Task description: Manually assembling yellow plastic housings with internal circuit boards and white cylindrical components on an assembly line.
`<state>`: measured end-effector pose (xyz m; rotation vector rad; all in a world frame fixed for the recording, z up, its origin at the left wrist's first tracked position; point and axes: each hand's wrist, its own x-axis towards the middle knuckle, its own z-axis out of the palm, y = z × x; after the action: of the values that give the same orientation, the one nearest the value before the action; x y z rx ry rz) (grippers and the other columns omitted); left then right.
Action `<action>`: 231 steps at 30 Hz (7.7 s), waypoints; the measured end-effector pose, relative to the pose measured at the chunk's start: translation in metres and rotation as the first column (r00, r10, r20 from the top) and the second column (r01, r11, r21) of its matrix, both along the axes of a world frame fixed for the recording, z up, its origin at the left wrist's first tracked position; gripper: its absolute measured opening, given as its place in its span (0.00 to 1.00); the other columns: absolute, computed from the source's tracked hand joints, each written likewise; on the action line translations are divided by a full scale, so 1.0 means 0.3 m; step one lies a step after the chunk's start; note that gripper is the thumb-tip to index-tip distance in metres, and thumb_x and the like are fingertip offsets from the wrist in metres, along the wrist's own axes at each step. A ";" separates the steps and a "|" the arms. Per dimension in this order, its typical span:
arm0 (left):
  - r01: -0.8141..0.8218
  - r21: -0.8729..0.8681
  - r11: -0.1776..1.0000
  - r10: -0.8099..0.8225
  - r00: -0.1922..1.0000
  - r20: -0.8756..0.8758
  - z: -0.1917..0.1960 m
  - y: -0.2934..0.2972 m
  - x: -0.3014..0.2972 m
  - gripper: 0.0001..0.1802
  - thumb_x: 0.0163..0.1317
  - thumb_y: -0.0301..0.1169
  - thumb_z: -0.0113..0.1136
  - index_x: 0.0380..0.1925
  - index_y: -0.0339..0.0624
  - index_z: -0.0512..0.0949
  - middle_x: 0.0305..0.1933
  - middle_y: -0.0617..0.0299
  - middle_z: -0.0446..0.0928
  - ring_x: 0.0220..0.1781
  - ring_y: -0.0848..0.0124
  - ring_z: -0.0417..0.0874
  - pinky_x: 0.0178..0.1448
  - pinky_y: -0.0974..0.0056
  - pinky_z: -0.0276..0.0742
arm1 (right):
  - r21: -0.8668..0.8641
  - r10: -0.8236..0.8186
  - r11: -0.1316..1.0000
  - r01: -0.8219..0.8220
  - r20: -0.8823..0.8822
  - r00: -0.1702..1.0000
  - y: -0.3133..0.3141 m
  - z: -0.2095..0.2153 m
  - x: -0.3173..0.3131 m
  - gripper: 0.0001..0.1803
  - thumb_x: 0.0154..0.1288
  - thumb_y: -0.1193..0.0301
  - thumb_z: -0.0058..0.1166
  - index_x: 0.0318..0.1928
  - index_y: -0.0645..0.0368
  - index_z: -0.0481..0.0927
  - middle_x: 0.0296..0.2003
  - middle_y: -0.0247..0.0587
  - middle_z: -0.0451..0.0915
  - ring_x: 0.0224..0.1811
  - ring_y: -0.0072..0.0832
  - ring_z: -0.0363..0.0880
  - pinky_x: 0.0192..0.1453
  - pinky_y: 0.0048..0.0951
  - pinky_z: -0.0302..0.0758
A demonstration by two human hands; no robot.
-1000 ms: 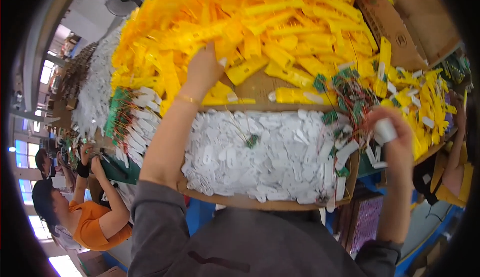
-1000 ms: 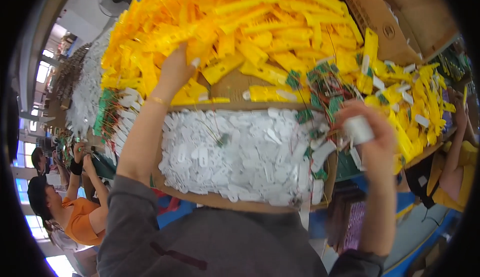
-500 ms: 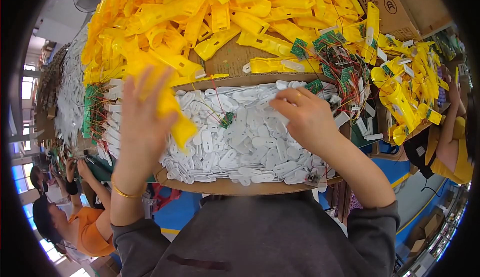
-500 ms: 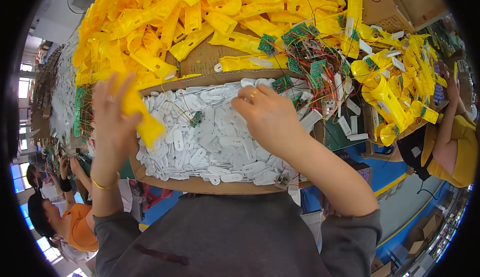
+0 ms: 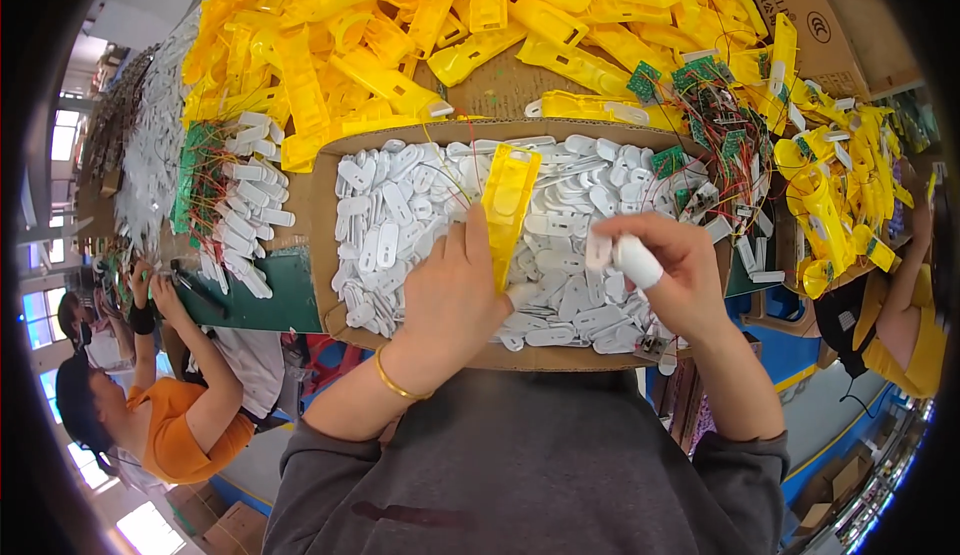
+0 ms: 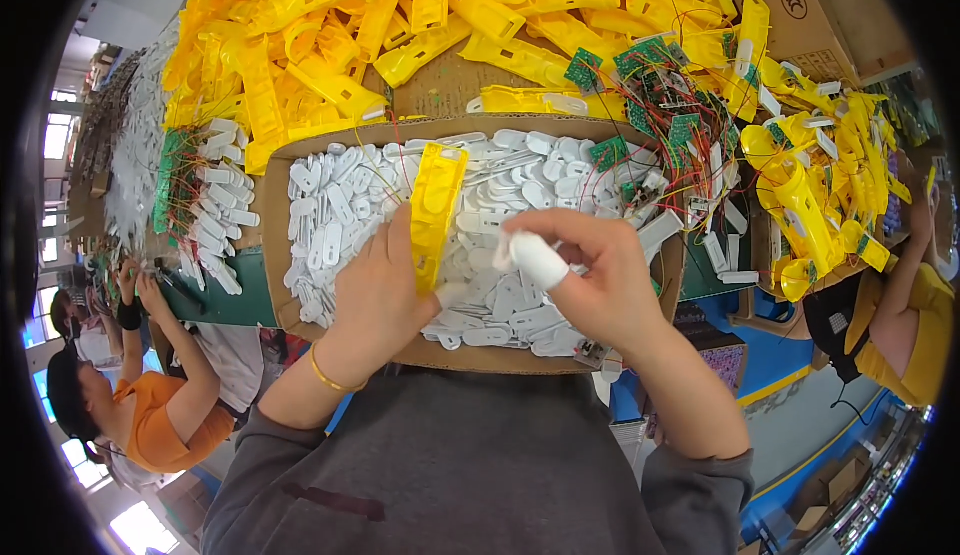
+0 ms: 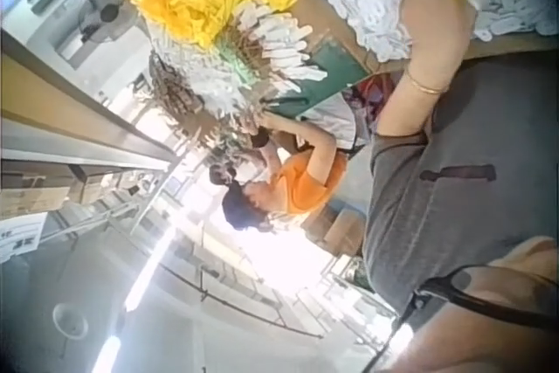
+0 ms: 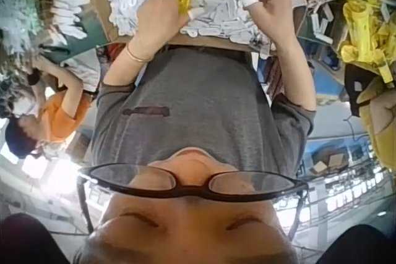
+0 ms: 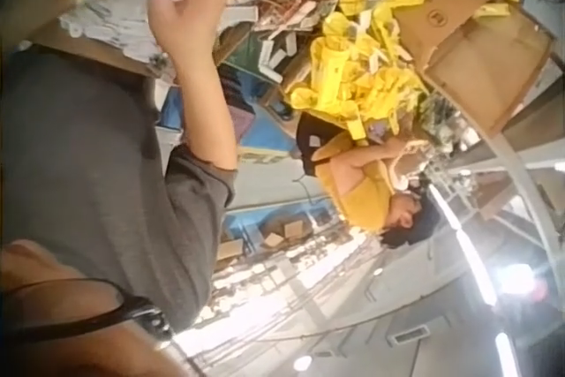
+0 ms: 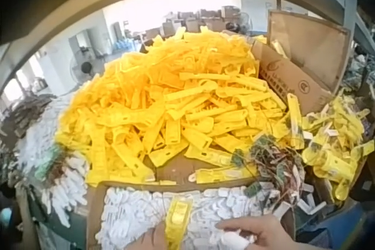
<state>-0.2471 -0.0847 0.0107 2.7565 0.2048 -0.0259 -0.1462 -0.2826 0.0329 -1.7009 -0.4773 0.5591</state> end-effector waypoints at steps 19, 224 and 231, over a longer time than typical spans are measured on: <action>-0.360 -0.847 -0.391 0.012 0.918 -0.396 0.030 -0.042 -0.040 0.17 0.68 0.38 0.42 0.51 0.39 0.66 0.44 0.64 0.72 0.44 0.74 0.74 0.48 0.68 0.72 | 0.384 0.225 0.920 0.084 -0.691 0.687 0.099 -0.026 -0.131 0.04 0.62 0.77 0.52 0.35 0.65 0.74 0.25 0.37 0.79 0.24 0.20 0.78 0.30 0.20 0.75; 0.000 -0.870 -0.492 0.322 0.929 -0.182 0.112 0.180 0.176 0.23 0.64 0.53 0.44 0.48 0.48 0.68 0.32 0.67 0.71 0.25 0.76 0.72 0.31 0.70 0.72 | -0.158 0.230 0.968 -0.194 0.249 0.941 0.066 0.010 0.069 0.08 0.57 0.76 0.57 0.38 0.64 0.79 0.25 0.37 0.77 0.23 0.21 0.74 0.24 0.21 0.69; -0.218 -0.829 -0.515 0.226 0.898 -0.377 0.047 -0.041 0.084 0.25 0.65 0.51 0.45 0.55 0.47 0.65 0.33 0.68 0.70 0.30 0.78 0.72 0.32 0.72 0.71 | 0.280 0.223 0.959 -0.045 -0.645 0.731 0.127 0.032 -0.047 0.07 0.60 0.76 0.56 0.38 0.64 0.77 0.26 0.33 0.78 0.23 0.14 0.74 0.25 0.15 0.71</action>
<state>-0.2218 -0.0969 0.0248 0.6337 0.5110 -0.0436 -0.1603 -0.2446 0.0426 -1.1148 -0.1269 1.1233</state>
